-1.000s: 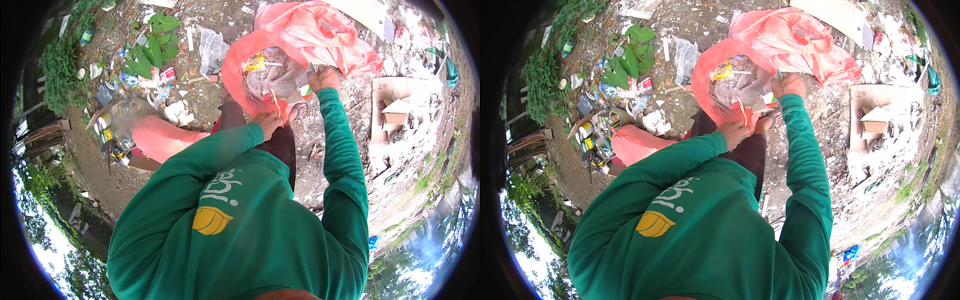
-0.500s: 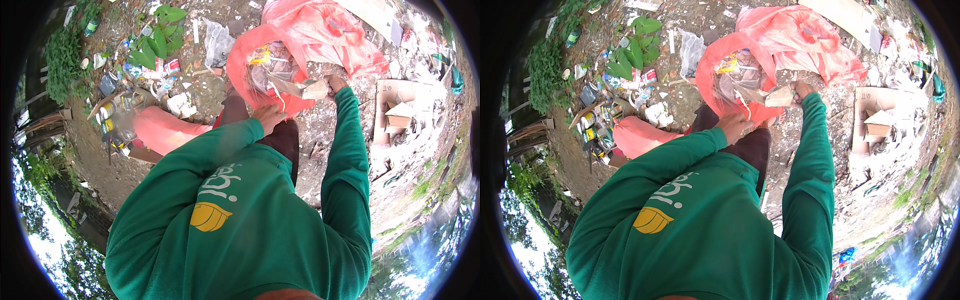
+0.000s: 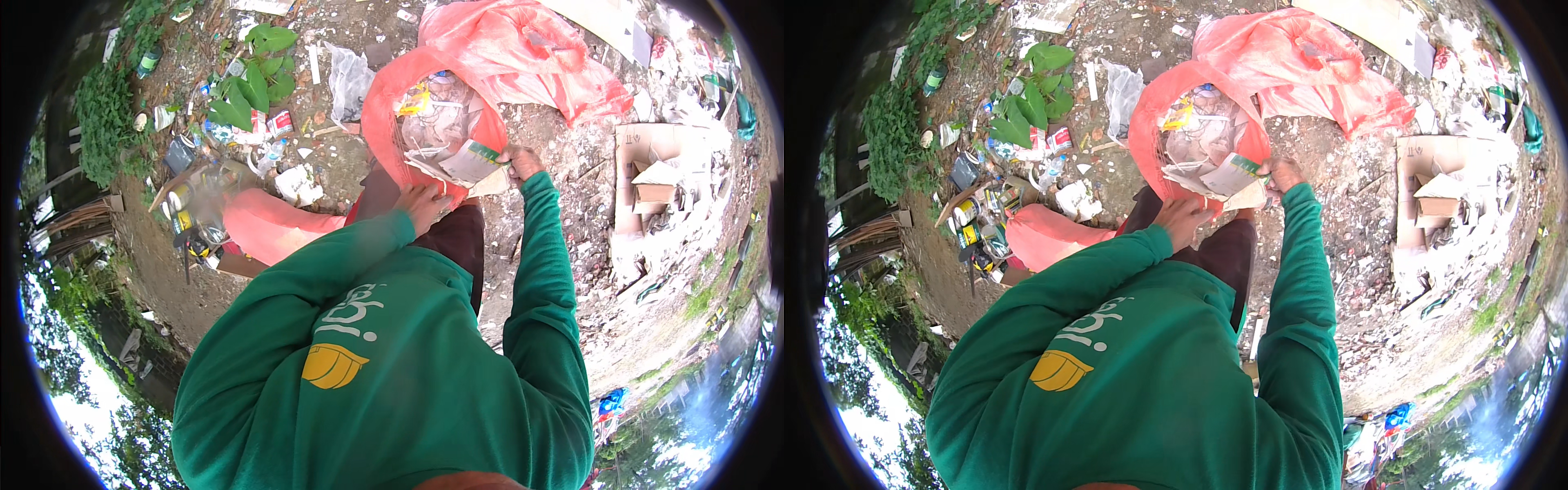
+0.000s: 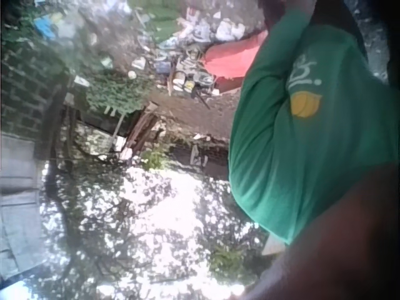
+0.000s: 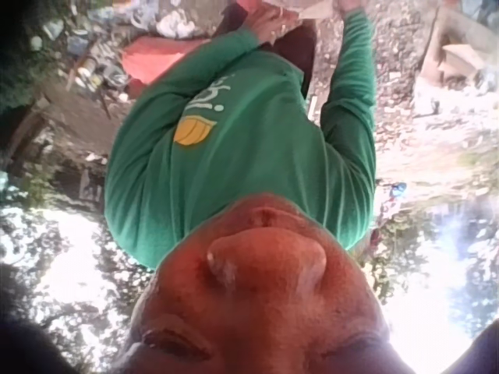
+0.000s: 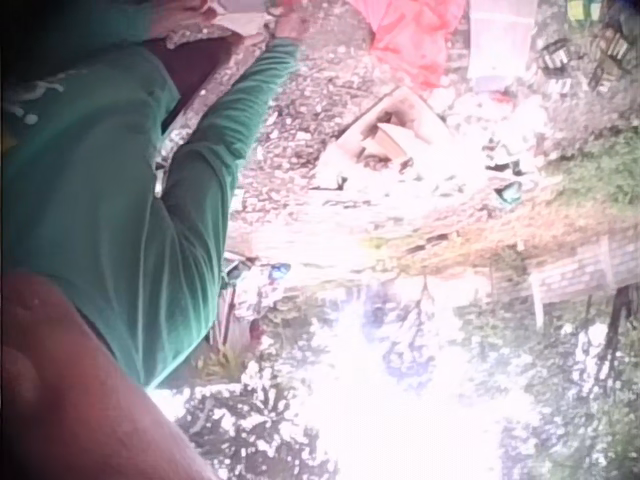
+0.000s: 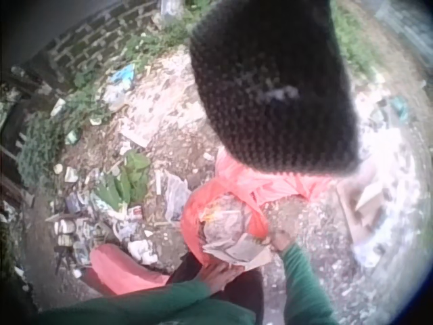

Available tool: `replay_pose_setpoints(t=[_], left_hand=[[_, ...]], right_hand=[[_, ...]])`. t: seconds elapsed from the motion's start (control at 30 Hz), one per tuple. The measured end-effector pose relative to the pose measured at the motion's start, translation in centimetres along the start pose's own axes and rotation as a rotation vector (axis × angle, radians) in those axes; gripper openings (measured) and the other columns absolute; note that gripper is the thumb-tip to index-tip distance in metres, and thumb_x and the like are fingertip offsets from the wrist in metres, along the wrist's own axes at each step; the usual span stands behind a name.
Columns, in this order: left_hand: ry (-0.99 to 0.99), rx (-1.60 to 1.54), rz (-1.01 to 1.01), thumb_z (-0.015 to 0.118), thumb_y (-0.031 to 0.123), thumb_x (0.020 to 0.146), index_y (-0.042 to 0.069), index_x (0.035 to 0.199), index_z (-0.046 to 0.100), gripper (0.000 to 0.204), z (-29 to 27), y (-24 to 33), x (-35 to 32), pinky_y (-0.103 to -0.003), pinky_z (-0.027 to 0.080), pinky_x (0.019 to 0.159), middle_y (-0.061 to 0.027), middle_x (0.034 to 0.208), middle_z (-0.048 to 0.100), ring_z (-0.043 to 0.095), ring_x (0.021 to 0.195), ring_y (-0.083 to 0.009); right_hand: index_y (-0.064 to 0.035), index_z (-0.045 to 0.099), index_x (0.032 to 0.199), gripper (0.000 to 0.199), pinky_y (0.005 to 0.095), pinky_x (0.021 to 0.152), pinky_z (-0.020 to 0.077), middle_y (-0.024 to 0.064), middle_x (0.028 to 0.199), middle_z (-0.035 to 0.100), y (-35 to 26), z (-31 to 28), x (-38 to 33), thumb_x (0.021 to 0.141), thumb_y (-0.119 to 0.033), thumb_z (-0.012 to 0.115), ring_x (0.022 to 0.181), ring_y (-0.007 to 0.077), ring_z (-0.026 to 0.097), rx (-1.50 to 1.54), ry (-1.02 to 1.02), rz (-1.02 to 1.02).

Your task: The person sorts recyclable materials from a cluttered outdoor area into red plastic bags. They pick up items such as plastic bottles, cans, and paper, placing them into the bags. The person moves between different piles of debris to collect more items.

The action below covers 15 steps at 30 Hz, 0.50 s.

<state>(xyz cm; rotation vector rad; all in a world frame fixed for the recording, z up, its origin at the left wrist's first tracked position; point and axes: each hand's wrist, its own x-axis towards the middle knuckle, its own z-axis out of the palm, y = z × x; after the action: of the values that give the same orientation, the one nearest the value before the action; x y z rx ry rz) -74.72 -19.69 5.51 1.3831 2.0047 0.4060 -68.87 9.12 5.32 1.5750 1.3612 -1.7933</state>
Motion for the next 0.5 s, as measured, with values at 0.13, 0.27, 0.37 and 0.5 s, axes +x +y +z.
replay_pose_setpoints(t=[0.13, 0.27, 0.37, 0.5], left_hand=[[-0.039, 0.025, -0.02, 0.059, 0.003, 0.077, 0.022, 0.13, 0.055, 0.056, -0.2, -0.2, -0.1, -0.043, 0.036, 0.09, -0.0066, 0.111, 0.052, 0.054, 0.106, -0.0273], [-0.104, 0.053, -0.014, 0.058, 0.003, 0.078, 0.021, 0.128, 0.055, 0.053, -0.9, 0.2, 0.1, -0.044, 0.037, 0.087, -0.0065, 0.109, 0.053, 0.055, 0.105, -0.0272], [-0.127, 0.071, 0.036, 0.056, 0.005, 0.083, 0.019, 0.126, 0.055, 0.046, -0.9, -0.1, 1.4, -0.045, 0.037, 0.085, -0.0072, 0.107, 0.054, 0.055, 0.104, -0.0275], [-0.169, 0.044, 0.023, 0.057, 0.012, 0.087, 0.013, 0.121, 0.057, 0.034, -1.1, 0.1, 2.5, -0.049, 0.039, 0.082, -0.0111, 0.104, 0.055, 0.055, 0.102, -0.0315]], right_hand=[[-0.009, 0.062, 0.075, 0.005, 0.036, 0.049, 0.051, 0.0027, 0.062, 0.054, 5.6, -0.7, 5.0, 0.072, -0.013, 0.061, 0.048, 0.0195, 0.054, 0.247, -0.152, 0.041], [-0.0069, 0.064, 0.083, 0.012, 0.0424, 0.058, 0.0578, 0.0087, 0.075, 0.067, 4.8, -0.9, 3.9, 0.08, -0.016, 0.056, 0.064, 0.0242, 0.067, 0.311, -0.179, 0.145], [-0.0066, 0.065, 0.085, 0.021, 0.0432, 0.06, 0.059, 0.0091, 0.081, 0.07, 5.0, -0.6, 3.8, 0.086, -0.023, 0.052, 0.066, 0.0231, 0.069, 0.398, -0.168, 0.179], [-0.0123, 0.055, 0.069, 0.02, 0.0337, 0.054, 0.0572, 0.0002, 0.054, 0.048, 5.4, -0.4, 5.0, 0.085, -0.023, 0.054, 0.044, 0.0143, 0.048, 0.377, -0.363, 0.078]])
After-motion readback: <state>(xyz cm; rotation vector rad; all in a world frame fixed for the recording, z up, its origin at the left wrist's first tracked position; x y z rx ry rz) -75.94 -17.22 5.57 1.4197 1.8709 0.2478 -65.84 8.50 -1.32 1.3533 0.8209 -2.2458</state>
